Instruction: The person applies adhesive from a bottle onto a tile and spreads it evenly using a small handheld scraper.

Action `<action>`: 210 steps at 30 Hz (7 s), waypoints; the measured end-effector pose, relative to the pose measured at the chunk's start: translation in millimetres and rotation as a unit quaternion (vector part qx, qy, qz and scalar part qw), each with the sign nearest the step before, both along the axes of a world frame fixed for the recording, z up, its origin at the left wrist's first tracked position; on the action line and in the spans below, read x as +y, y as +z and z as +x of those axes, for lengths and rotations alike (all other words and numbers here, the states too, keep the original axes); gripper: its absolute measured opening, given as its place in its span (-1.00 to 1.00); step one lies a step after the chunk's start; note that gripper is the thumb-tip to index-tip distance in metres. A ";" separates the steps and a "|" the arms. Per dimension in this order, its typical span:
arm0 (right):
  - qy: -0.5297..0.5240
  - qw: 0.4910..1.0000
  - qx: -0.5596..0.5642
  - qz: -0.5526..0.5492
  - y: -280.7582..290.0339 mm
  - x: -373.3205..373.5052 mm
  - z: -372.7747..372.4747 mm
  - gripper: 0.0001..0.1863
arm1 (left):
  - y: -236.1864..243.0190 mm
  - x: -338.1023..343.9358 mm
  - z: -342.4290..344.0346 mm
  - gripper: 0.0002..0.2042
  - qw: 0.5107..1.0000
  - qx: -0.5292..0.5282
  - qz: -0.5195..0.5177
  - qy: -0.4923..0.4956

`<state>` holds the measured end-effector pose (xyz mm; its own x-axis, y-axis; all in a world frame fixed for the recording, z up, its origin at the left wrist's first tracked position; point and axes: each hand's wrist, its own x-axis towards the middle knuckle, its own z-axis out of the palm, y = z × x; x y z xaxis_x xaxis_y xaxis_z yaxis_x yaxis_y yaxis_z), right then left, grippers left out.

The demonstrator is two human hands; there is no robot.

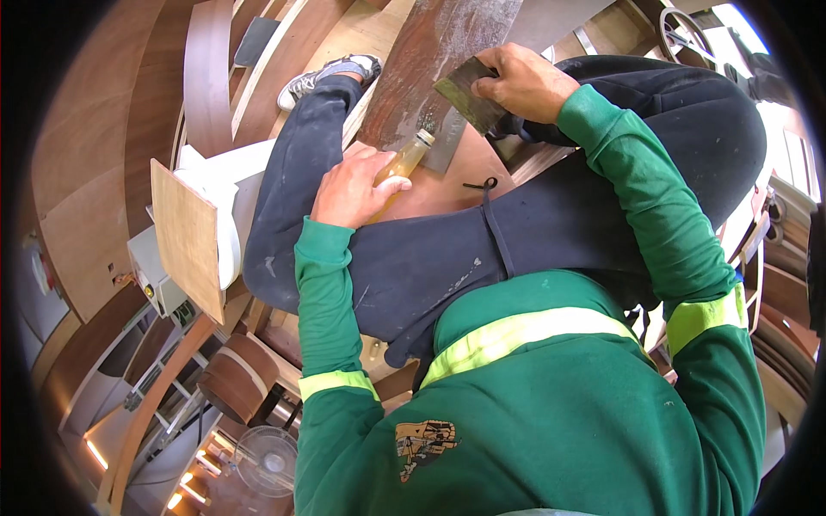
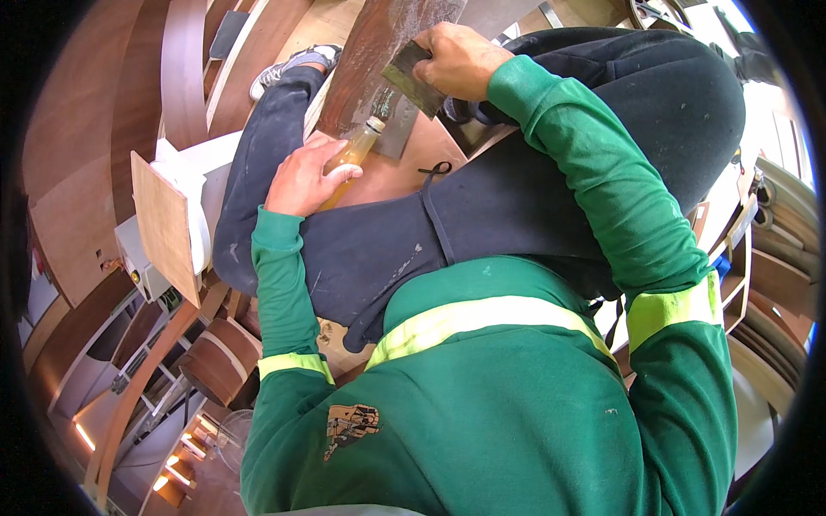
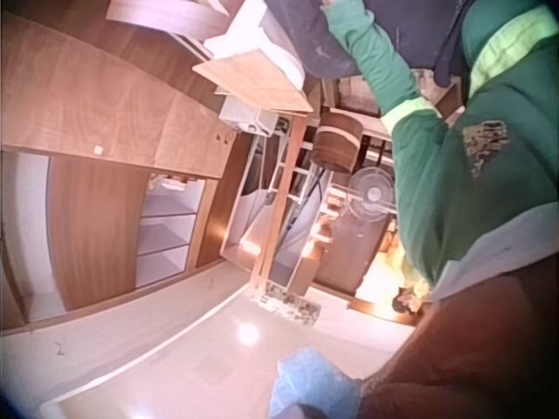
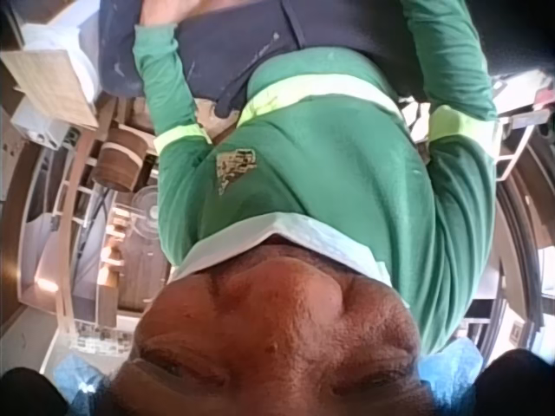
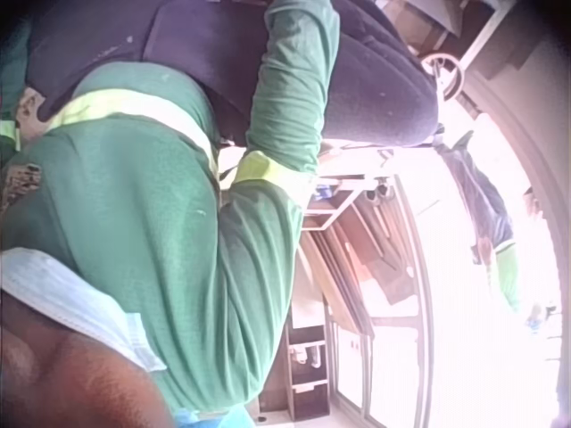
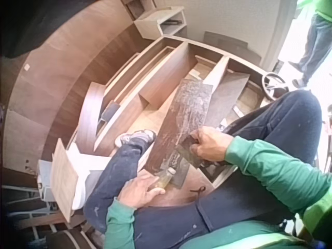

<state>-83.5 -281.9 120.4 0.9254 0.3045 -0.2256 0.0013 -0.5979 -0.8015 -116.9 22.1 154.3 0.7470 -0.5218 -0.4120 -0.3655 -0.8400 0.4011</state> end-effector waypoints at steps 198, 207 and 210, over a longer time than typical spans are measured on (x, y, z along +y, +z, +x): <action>-0.068 0.991 -0.080 -0.084 -9.6 27.9 9.2 -0.78 | -198.5 -33.1 237.7 -0.22 0.938 -0.134 -0.234 0.215; -0.073 0.994 -0.046 -0.062 5.9 28.1 10.5 -0.78 | -220.7 -66.5 256.3 -0.26 0.992 -0.097 -0.082 0.023; -0.078 0.993 -0.042 -0.073 -1.6 24.6 10.4 -0.81 | -221.4 -64.7 253.3 -0.26 0.957 -0.177 -0.183 0.138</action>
<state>-73.1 -257.3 118.8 0.9763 0.1256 -0.1763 -0.0370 -0.7059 -0.7074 136.5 -42.6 -67.1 0.9360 -0.3460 0.0650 -0.3179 -0.7513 0.5784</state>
